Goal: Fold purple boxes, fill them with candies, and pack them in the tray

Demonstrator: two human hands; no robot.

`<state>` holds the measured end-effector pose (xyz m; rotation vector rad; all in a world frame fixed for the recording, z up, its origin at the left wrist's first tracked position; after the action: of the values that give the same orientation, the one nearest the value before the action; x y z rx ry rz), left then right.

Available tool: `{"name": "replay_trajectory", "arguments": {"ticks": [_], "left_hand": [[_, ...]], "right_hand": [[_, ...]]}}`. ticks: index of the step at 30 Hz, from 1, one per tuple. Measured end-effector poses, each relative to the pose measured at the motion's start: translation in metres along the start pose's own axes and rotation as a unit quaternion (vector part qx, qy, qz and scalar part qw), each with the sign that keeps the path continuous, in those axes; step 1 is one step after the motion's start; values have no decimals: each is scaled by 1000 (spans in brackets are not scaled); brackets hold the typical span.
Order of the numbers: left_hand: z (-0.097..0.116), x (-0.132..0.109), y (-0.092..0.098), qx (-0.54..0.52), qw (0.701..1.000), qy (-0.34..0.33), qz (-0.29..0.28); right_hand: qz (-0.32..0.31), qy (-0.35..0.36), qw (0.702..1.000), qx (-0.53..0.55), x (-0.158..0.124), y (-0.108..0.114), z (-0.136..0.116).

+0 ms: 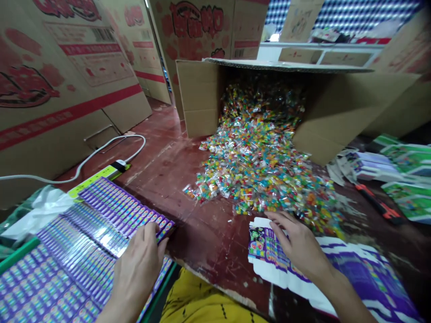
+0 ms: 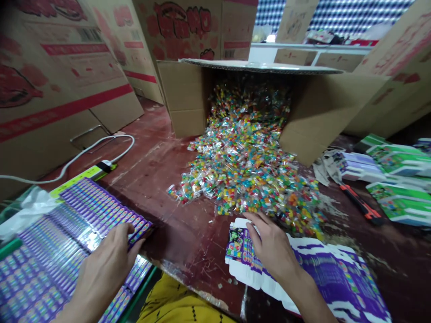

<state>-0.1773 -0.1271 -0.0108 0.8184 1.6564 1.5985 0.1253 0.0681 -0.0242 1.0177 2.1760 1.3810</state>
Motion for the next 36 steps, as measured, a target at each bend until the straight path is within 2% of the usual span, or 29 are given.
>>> {"name": "replay_trajectory", "arguments": {"ticks": [2, 4, 7, 9, 11, 14, 19, 21, 23, 24, 25, 26, 29, 30, 31, 33, 35, 36], "left_hand": [[21, -5, -3, -59, 997, -51, 15], [57, -12, -11, -143, 981, -131, -1], [124, -23, -29, -207, 948, -229, -83], [157, -24, -39, -216, 938, -242, -127], [177, -20, -45, -209, 936, -236, -156], [187, -15, -50, -203, 936, -232, -172], [183, -19, -58, -220, 934, -224, -171], [180, -20, -58, -257, 927, -218, -163], [175, -17, -52, -331, 906, -215, -153], [171, -15, -49, -387, 883, -214, -155], [169, -13, -46, -456, 847, -213, -170], [166, -11, -44, -534, 794, -210, -199], [167, -12, -41, -727, 572, -185, -331], [169, -15, -40, -760, 505, -173, -370], [170, -17, -39, -781, 452, -161, -400], [171, -23, -37, -804, 380, -142, -435], [170, -25, -34, -824, 333, -130, -439], [169, -25, -32, -833, 321, -124, -434]], "right_hand": [[-18, -4, 999, -28, 4, -2, 3], [-34, -9, 997, -71, 8, -5, 2], [-29, -23, 991, -128, 15, -9, -1], [-27, -19, 990, -138, 18, -11, -5], [-32, 0, 991, -128, 19, -12, -8], [-36, 25, 994, -99, 18, -11, -10], [-20, 41, 998, -38, 14, -4, -14], [-8, 45, 999, 9, 12, 3, -18], [-13, 23, 995, 94, 10, 10, -20], [-22, 1, 989, 146, 8, 12, -19], [-37, -24, 979, 199, 7, 14, -19], [-52, -47, 966, 251, 5, 14, -19], [-84, -72, 923, 369, 1, 11, -28], [-91, -73, 911, 396, 0, 8, -32], [-100, -74, 901, 415, -1, 5, -36], [-95, -68, 901, 418, -2, 2, -44], [-26, -22, 934, 356, -4, 11, -51], [17, 13, 953, 303, -6, 17, -57]]}}
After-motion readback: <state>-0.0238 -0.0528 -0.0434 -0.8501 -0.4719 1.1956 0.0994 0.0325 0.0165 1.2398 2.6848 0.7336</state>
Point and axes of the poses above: each hand's wrist, its own x-axis towards the middle knuckle, its own y-axis out of the back of the hand, z = x × y, the point moved 7 cm from there along x, towards the middle knuckle, and after that the axes turned 6 degrees about -z, right-handed, at the moved point
